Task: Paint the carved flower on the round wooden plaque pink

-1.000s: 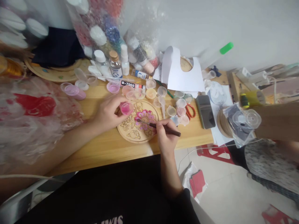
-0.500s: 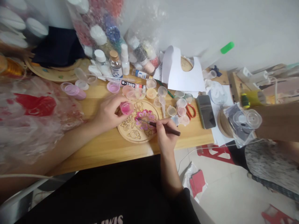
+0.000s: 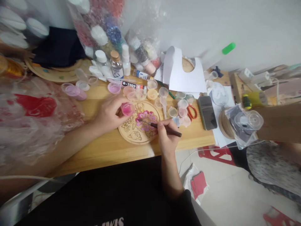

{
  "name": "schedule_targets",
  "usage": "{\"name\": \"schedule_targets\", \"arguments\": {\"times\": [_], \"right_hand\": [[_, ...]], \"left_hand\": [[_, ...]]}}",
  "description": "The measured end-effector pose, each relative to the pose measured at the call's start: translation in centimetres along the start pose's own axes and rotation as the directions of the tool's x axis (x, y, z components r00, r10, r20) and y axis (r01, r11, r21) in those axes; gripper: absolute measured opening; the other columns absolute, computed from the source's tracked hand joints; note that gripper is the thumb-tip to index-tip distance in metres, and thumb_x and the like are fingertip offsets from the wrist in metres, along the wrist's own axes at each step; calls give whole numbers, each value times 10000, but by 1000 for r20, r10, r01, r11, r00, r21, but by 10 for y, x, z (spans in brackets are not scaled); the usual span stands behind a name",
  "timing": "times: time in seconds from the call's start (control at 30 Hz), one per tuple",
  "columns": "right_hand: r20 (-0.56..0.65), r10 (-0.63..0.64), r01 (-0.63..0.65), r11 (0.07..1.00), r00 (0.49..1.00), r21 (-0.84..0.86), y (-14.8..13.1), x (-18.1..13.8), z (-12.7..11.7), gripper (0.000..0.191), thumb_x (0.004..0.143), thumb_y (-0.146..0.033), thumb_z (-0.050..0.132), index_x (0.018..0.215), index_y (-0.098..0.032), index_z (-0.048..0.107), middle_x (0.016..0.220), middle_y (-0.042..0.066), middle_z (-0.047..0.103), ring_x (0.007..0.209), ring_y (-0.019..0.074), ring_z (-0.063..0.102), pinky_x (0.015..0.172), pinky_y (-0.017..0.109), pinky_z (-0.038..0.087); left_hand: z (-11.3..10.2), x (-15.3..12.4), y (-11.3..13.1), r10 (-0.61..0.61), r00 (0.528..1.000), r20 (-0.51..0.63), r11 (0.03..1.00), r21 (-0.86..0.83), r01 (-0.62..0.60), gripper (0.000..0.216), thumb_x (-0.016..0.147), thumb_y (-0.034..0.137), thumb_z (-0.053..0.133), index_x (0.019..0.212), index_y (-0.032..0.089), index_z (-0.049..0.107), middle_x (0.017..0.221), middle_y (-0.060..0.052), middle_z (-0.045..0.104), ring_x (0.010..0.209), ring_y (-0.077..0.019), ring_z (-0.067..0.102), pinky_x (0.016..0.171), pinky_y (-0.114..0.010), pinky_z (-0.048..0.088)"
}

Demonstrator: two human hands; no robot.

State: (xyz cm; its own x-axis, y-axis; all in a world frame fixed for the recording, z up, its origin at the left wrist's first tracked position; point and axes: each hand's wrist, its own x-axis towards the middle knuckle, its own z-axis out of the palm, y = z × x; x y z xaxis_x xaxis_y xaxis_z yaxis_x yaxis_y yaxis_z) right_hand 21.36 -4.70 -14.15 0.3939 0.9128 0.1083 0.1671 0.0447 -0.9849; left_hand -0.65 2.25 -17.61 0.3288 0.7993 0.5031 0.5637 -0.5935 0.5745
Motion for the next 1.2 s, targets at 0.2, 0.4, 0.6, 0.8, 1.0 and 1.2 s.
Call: {"name": "schedule_targets", "arguments": {"times": [0.2, 0.4, 0.6, 0.8, 1.0, 1.2], "right_hand": [[-14, 16, -16, 1000, 1000, -9, -2, -1, -1, 193, 802, -297, 756, 649, -225, 664, 507, -50, 671, 429, 133, 611, 444, 249, 467], [-17, 6, -7, 1000, 1000, -16, -2, 1, 2, 173, 802, -295, 744, 659, -223, 677, 540, -31, 714, 441, 137, 631, 440, 248, 445], [-15, 8, -9, 999, 1000, -42, 0, -1, -1, 197, 816, -314, 744, 664, -221, 663, 516, -46, 672, 442, 136, 622, 447, 251, 455], [-19, 14, -14, 999, 1000, -30, -1, 0, 1, 186, 799, -307, 744, 649, -226, 670, 517, -43, 686, 446, 141, 626, 446, 252, 457], [-13, 38, -38, 999, 999, 7, -2, -1, -1, 178, 782, -269, 755, 628, -226, 678, 504, -53, 677, 424, 131, 610, 435, 242, 459], [-11, 11, -11, 1000, 1000, -12, -2, 0, 0, 181, 805, -289, 752, 652, -223, 681, 521, -39, 694, 444, 144, 627, 447, 252, 453]], "left_hand": [[0, 0, 1, 47, 998, -38, 999, 8, -47, 132, 954, 166, 676, 1074, 198, 633, 990, -53, 757, 895, -207, 700, 827, -328, 561], [0, 0, 1, 73, 995, -72, 997, -8, -73, 127, 957, 161, 668, 1075, 190, 632, 1005, -58, 762, 902, -209, 700, 830, -332, 560], [2, 0, -1, 89, 993, -80, 996, -19, -91, 141, 959, 159, 677, 1088, 187, 628, 1003, -58, 758, 899, -203, 695, 836, -326, 559], [1, 0, 0, 72, 995, -74, 997, -35, -75, 143, 952, 148, 677, 1086, 185, 639, 995, -57, 755, 901, -207, 699, 841, -337, 571], [2, 0, 1, 65, 995, -74, 997, -36, -68, 150, 942, 151, 690, 1080, 189, 645, 1007, -60, 762, 912, -214, 710, 842, -346, 581], [1, 0, 0, 50, 998, -46, 998, -21, -51, 147, 947, 155, 684, 1078, 200, 638, 997, -52, 756, 899, -209, 705, 837, -344, 576]]}}
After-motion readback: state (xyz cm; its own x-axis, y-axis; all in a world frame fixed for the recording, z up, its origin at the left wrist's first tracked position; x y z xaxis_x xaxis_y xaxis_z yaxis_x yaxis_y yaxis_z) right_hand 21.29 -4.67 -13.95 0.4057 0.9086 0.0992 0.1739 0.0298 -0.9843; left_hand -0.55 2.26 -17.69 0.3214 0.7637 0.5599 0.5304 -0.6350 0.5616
